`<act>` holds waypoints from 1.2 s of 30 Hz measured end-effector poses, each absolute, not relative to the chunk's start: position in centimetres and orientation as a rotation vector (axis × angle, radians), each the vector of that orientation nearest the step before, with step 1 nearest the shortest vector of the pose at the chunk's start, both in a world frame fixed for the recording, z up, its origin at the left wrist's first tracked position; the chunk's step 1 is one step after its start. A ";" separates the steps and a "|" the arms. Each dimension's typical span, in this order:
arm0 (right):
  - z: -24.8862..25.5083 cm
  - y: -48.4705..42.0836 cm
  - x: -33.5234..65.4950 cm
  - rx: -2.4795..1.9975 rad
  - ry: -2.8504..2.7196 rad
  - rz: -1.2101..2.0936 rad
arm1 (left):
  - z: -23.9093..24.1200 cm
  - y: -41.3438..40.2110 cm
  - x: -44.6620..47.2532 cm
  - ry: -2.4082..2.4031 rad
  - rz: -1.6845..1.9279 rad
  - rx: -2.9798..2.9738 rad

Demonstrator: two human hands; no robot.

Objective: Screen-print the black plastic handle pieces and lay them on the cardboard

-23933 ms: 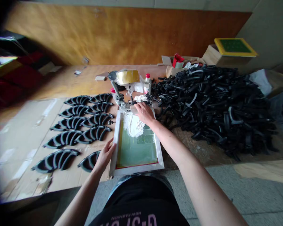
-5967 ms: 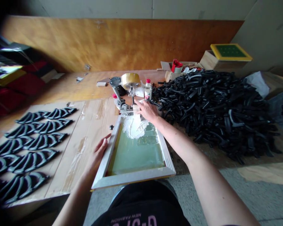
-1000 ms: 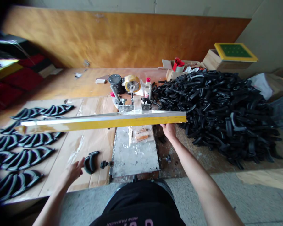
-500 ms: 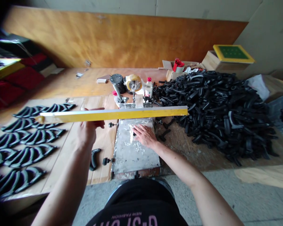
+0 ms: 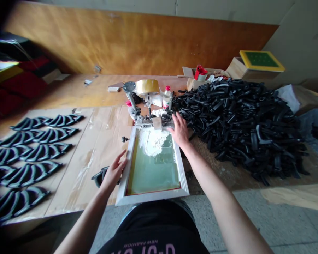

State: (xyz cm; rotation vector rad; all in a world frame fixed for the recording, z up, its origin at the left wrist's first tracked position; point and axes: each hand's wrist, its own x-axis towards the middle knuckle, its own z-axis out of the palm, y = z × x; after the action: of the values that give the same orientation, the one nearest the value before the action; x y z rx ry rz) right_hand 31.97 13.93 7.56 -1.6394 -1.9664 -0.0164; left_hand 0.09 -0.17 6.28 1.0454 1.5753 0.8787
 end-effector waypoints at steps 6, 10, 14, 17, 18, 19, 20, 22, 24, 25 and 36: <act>7.6 15.8 25.1 -1.503 -2.457 0.085 | 2.4 0.3 0.2 1.613 0.799 1.046; 6.6 12.4 25.5 -1.233 -2.657 0.101 | 1.7 0.1 0.0 1.600 0.838 1.006; 7.7 9.9 27.0 -0.793 -2.847 0.263 | 1.4 0.0 0.1 1.588 0.853 0.992; 8.1 10.1 26.8 -0.869 -2.781 0.291 | 1.7 0.0 0.1 1.577 0.857 0.980; 7.8 10.2 26.6 -0.914 -2.731 0.261 | 1.9 0.0 0.1 1.576 0.858 0.974; 7.3 10.1 26.4 -0.935 -2.688 0.222 | 2.2 0.0 0.1 1.578 0.858 0.966; 6.7 9.9 26.4 -0.933 -2.658 0.184 | 2.4 0.0 0.1 1.579 0.856 0.958; 5.8 9.0 26.6 -0.874 -2.648 0.148 | 2.8 0.0 0.2 1.578 0.852 0.938; 5.6 8.4 27.0 -0.810 -2.665 0.163 | 3.1 0.0 0.2 1.573 0.848 0.928; 5.8 8.4 27.1 -0.800 -2.668 0.183 | 3.3 0.0 0.2 1.574 0.845 0.931; 11.2 18.7 30.8 -1.583 -2.007 0.165 | 11.3 1.2 -0.2 1.485 1.023 0.959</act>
State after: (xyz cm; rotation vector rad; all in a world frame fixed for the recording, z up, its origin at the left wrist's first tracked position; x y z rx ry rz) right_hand 30.79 18.66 11.21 -1.5834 -2.0069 0.1650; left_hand -0.21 1.20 11.29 0.9588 1.4848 1.0232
